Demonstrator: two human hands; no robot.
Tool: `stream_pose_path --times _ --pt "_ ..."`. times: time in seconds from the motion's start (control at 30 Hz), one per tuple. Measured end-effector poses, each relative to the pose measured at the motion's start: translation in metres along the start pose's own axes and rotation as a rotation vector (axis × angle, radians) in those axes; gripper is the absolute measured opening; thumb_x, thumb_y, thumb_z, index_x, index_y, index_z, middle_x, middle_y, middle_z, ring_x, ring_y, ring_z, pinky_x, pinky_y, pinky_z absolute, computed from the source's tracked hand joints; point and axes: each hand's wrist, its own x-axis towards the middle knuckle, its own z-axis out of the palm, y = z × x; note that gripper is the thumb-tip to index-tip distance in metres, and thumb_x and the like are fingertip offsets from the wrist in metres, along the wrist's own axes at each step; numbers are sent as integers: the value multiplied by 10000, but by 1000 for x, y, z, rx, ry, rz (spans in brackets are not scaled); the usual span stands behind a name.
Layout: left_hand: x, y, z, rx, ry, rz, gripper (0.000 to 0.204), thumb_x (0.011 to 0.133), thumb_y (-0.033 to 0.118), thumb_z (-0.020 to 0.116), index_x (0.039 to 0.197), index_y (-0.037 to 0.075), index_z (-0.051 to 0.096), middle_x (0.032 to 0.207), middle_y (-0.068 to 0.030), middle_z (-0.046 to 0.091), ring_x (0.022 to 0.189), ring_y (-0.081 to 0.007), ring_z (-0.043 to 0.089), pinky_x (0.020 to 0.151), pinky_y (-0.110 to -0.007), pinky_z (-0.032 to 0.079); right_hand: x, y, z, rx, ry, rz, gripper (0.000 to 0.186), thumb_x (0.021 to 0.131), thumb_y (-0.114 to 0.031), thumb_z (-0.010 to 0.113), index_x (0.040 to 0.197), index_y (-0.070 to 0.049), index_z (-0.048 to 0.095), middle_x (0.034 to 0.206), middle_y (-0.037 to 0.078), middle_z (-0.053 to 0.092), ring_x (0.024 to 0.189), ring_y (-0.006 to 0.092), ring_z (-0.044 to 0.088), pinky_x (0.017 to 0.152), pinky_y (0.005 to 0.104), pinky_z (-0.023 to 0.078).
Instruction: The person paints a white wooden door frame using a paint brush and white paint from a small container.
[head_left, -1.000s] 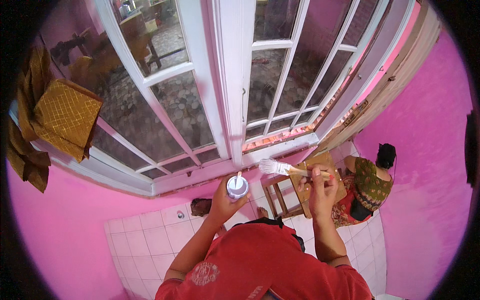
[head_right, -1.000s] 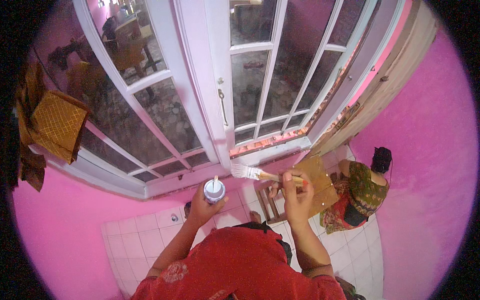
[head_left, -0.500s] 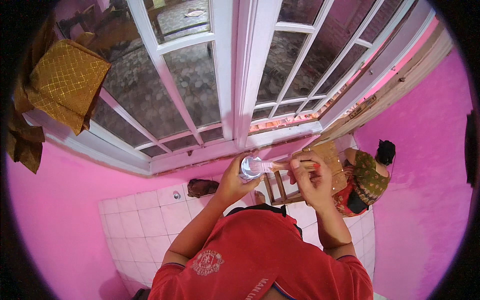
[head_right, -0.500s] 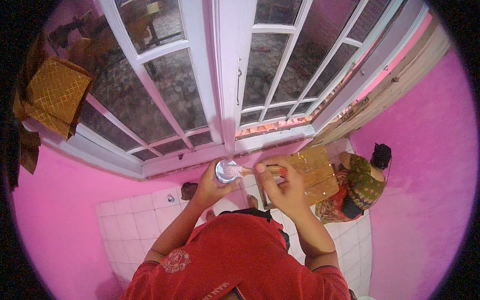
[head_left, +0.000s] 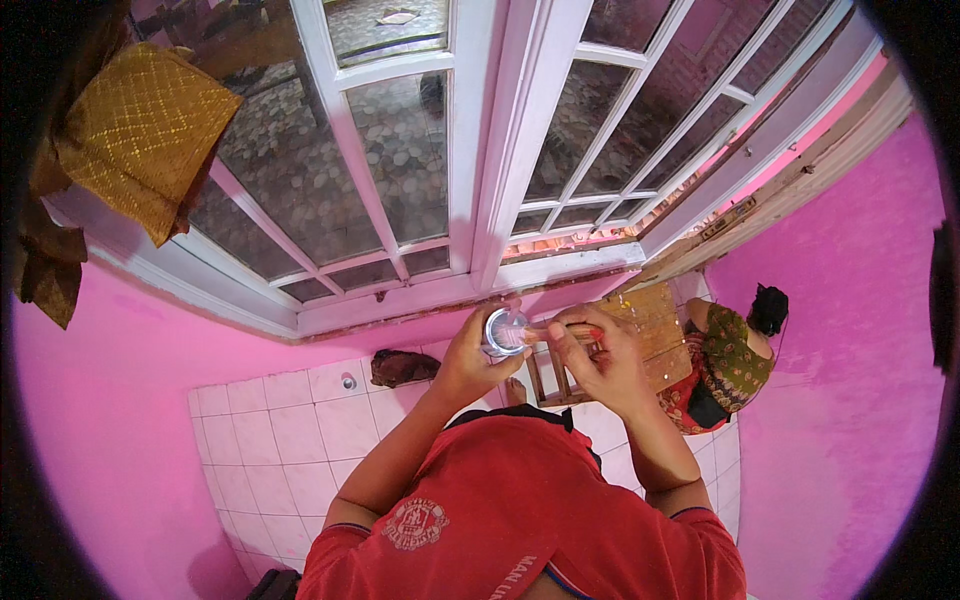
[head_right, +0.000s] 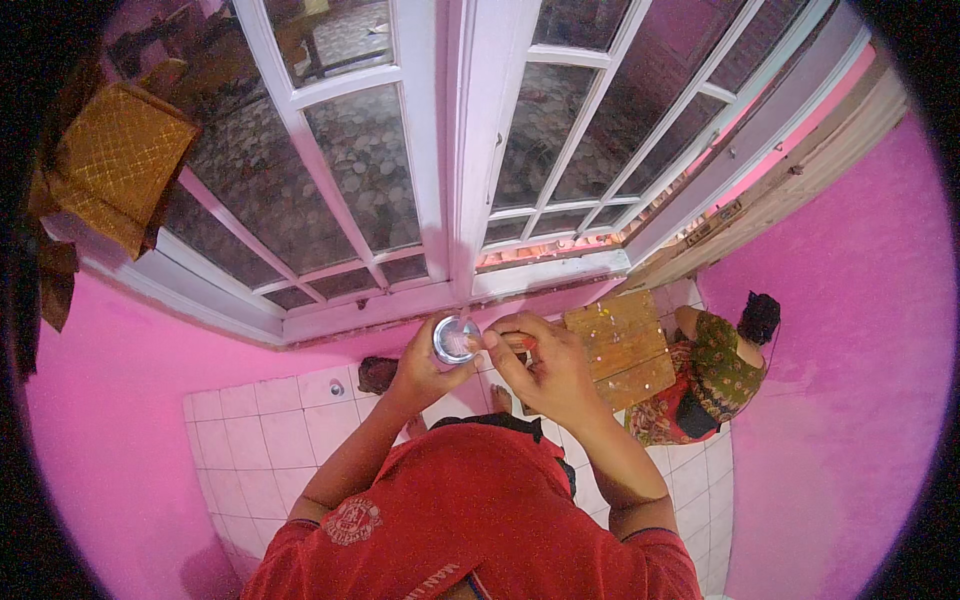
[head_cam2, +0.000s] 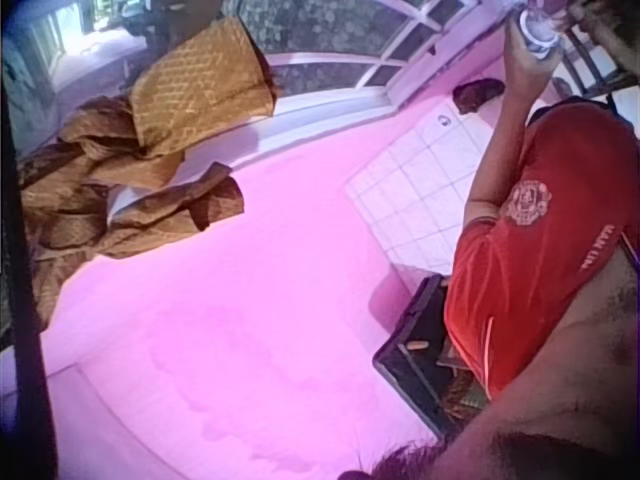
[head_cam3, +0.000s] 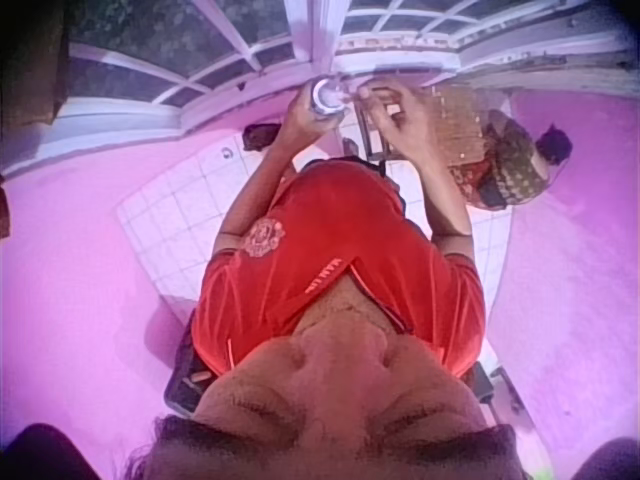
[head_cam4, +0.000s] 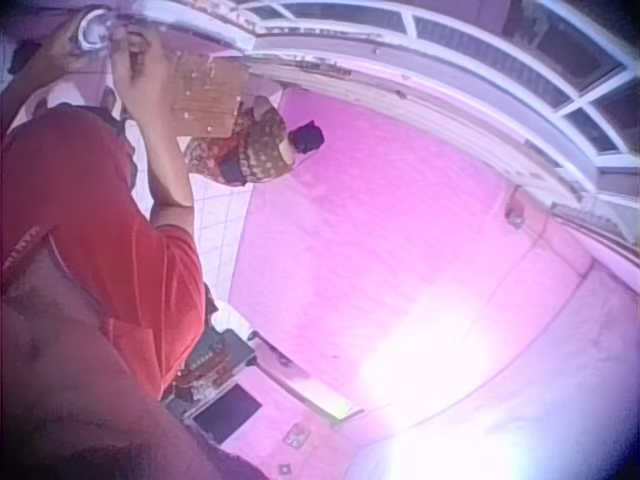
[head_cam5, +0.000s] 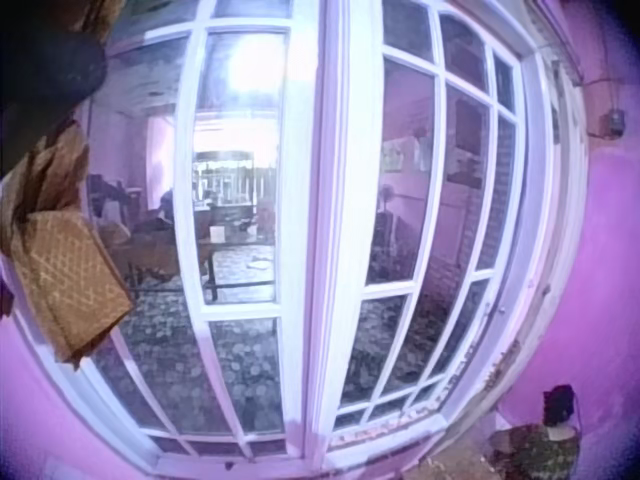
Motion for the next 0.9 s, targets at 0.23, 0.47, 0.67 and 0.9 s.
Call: stream_pose_path --times 0.23,0.47,0.67,0.9 --pt "-2 3 -4 -25 12 -5 641 769 119 818 1310 13 492 1190 -148 615 1104 -224 615 944 -340 486 -6 11 2 317 110 151 138 948 -142 661 978 -10 633 774 46 688 654 91 619 578 260 498" --pt "-3 -3 -7 -24 23 15 709 770 156 840 1345 -6 459 1204 -118 625 1122 -176 596 974 -333 466 -4 31 3 669 330 368 169 982 -194 609 986 -26 624 723 69 654 552 140 591 502 271 472" --pt "-6 -9 -11 -55 17 21 701 772 147 838 1340 -9 457 1189 -118 632 1120 -171 594 979 -328 460 -11 42 17 947 381 514 154 979 -195 594 971 -46 629 693 74 647 520 173 584 476 290 468" --pt "-6 -7 -26 -64 4 49 663 778 127 830 1324 -4 478 1188 -108 639 1111 -168 601 973 -325 464 -16 36 30 1085 409 580 147 972 -204 601 950 -64 638 698 71 655 515 177 587 492 289 480"
